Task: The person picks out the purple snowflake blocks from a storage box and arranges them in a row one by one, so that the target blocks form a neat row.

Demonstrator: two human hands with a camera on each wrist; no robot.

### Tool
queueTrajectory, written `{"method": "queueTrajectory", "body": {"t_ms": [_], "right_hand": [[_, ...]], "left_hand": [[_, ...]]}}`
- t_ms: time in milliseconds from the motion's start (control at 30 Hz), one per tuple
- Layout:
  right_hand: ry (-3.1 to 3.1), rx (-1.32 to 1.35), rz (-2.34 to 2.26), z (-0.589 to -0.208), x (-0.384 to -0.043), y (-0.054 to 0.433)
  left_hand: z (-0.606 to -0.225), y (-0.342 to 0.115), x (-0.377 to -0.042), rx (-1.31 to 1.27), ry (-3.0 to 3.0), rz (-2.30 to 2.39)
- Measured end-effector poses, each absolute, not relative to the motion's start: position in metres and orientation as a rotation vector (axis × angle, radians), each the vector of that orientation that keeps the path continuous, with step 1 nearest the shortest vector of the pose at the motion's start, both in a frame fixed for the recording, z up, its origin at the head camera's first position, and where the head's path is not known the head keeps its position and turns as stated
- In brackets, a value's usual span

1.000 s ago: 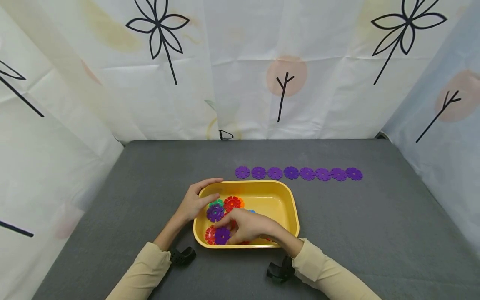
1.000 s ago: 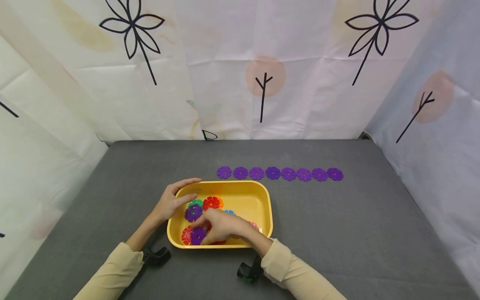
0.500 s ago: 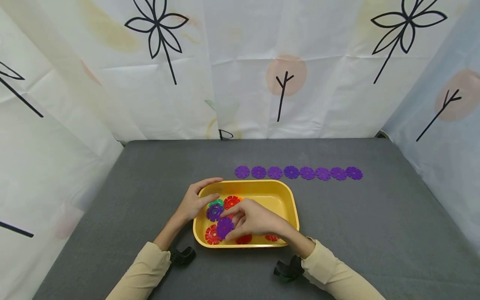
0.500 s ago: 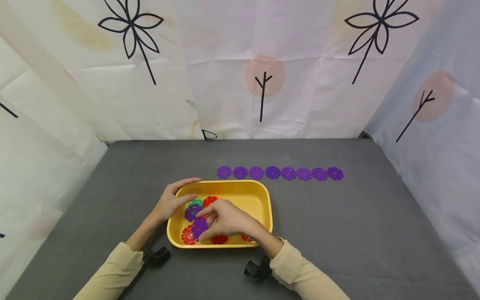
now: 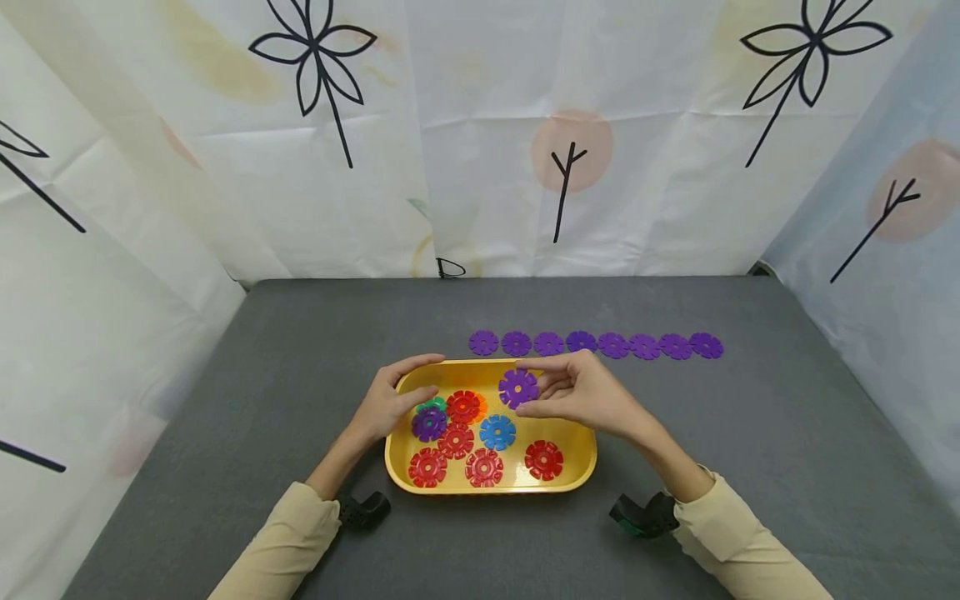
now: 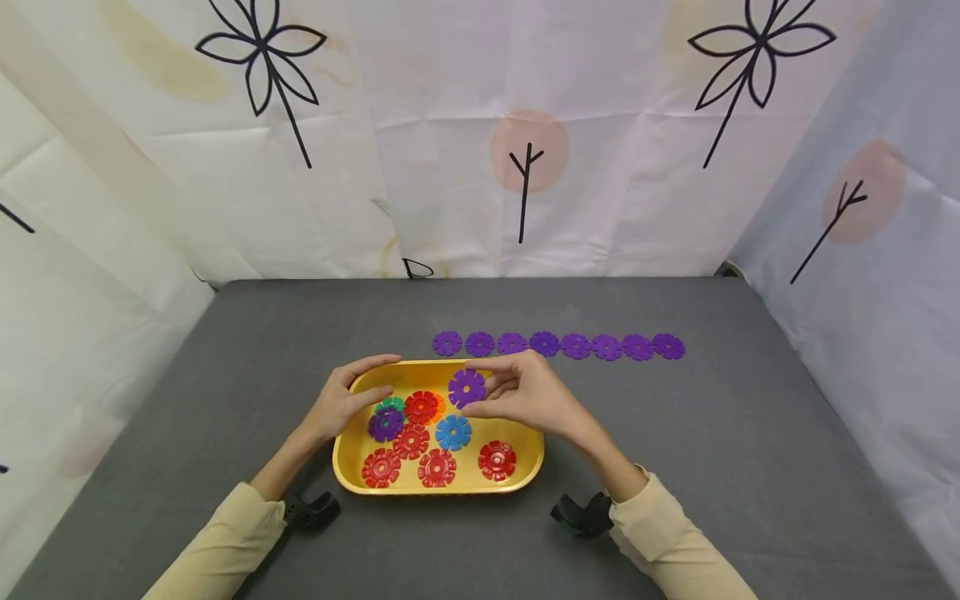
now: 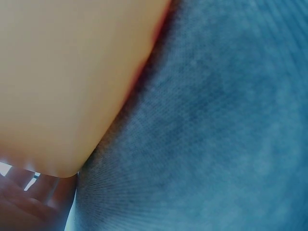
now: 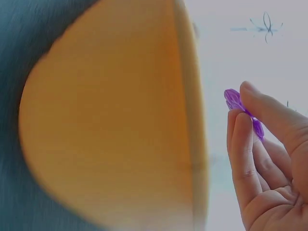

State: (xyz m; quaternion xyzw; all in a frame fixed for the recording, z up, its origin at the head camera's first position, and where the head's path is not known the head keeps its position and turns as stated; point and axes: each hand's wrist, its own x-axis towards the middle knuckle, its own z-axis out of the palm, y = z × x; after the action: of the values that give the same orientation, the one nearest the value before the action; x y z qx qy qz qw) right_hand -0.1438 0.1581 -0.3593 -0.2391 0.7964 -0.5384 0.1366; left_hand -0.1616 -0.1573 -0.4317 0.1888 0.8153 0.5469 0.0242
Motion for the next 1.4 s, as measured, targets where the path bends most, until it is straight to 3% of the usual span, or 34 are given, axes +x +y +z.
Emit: {"method": "queueTrajectory", "body": {"t_ms": [667, 1400], "right_hand": [[2.736, -0.310, -1.367, -0.354, -0.160, 0.289], [2.749, 0.363, -1.170, -0.393, -0.183, 0.406]], "left_hand": [[-0.431, -0.157, -0.161, 0.556, 2.541, 1.663], [-0.432, -0.157, -0.160, 0.560, 2.517, 1.700]]}}
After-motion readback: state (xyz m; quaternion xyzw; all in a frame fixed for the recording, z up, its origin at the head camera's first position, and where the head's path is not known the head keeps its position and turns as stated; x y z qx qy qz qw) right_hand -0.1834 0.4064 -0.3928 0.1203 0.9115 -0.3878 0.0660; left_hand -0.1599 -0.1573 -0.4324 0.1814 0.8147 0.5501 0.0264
